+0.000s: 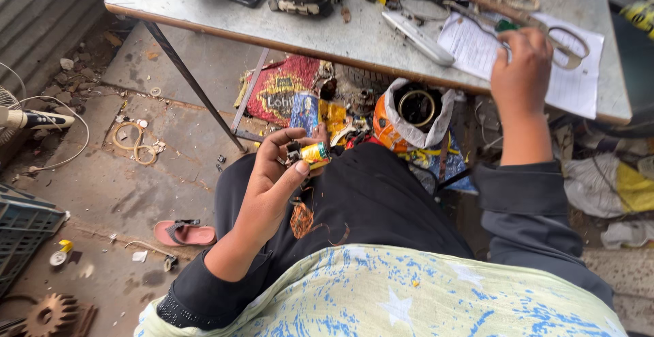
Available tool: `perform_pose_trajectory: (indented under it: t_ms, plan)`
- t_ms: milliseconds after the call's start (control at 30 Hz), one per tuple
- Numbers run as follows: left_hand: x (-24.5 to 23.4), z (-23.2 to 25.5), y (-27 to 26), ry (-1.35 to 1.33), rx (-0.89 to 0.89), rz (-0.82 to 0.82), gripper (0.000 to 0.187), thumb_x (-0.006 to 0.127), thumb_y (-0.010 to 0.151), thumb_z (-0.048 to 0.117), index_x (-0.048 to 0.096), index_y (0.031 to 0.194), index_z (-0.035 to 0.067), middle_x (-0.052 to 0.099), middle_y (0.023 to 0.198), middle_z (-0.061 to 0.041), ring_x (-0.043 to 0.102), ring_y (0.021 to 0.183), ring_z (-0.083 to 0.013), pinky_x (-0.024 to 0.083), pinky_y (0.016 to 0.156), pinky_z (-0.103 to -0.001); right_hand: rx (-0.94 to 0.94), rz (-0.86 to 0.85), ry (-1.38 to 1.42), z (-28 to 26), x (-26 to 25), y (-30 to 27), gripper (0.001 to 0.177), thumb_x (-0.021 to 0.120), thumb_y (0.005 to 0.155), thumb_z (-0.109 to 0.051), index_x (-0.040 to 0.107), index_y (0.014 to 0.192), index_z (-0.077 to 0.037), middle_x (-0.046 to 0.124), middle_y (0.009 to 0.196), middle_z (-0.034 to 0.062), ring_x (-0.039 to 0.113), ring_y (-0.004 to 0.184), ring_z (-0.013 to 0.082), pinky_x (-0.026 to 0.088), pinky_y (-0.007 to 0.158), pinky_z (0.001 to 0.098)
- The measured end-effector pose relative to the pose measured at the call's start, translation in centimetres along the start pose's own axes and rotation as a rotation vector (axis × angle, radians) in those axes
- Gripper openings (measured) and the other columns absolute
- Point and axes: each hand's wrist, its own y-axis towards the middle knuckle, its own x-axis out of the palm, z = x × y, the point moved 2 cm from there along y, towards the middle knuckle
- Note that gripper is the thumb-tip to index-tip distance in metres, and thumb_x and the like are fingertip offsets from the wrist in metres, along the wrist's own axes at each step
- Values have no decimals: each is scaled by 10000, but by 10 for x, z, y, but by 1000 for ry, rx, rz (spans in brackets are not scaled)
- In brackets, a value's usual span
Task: The person sits on the floor and repairs a small electronic component, likely a motor or transformer. They use their hands to manipulate copper wire and yellow tape, and use a screwdriver to adjust internal parts. The person repeatedly inspects and adjusts the component throughout the video.
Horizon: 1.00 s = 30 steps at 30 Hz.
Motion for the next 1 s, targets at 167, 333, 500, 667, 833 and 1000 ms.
perform_pose_trajectory:
  t_ms: [167,333,500,667,833,1000]
  plan:
    - [4,-2,1,-135,-69,-5,519,587,1017,121,375,1476,3,533,1408,-127,577,1277,-207,492,1097,-380,37,-53,-100,65,35,1,260,627,936,51,745,1153,-32,644,1287,172,577,1192,412,466,1003,477]
    - [6,-3,5,-265,-145,-14,527,589,998,126,382,1469,16,506,1436,-164,584,1332,-272,485,1144,-389,147,-103,-147,87,48,11,250,604,1054,41,759,1212,-77,646,1263,135,638,1126,370,520,994,478]
    - [5,-5,4,-266,-173,-15,540,671,967,100,381,1411,-4,483,1518,-153,589,1297,-283,498,1066,-387,109,-106,-207,88,39,29,289,766,881,-39,779,1158,-122,622,1213,131,616,1113,359,518,935,470]
    - [5,-3,1,-259,-175,-20,632,715,939,114,390,1470,6,525,1425,-167,623,1215,-248,530,1036,-368,24,-141,-296,91,40,36,233,829,866,-102,752,1085,-119,626,1233,99,561,1214,350,466,990,495]
    - [5,6,-1,-338,-141,-46,686,696,961,142,380,1558,24,525,1417,-126,609,1138,-185,525,983,-330,-40,-122,-261,92,43,25,239,793,916,-98,716,1140,-64,590,1276,168,506,1223,393,423,1011,502]
    - [0,13,-6,-508,-130,-13,600,531,1062,369,402,1513,-4,567,1369,-139,630,1073,-165,535,980,-306,83,-40,-122,101,50,21,206,650,1046,-35,552,1223,3,587,1309,176,546,1272,355,435,1077,484]
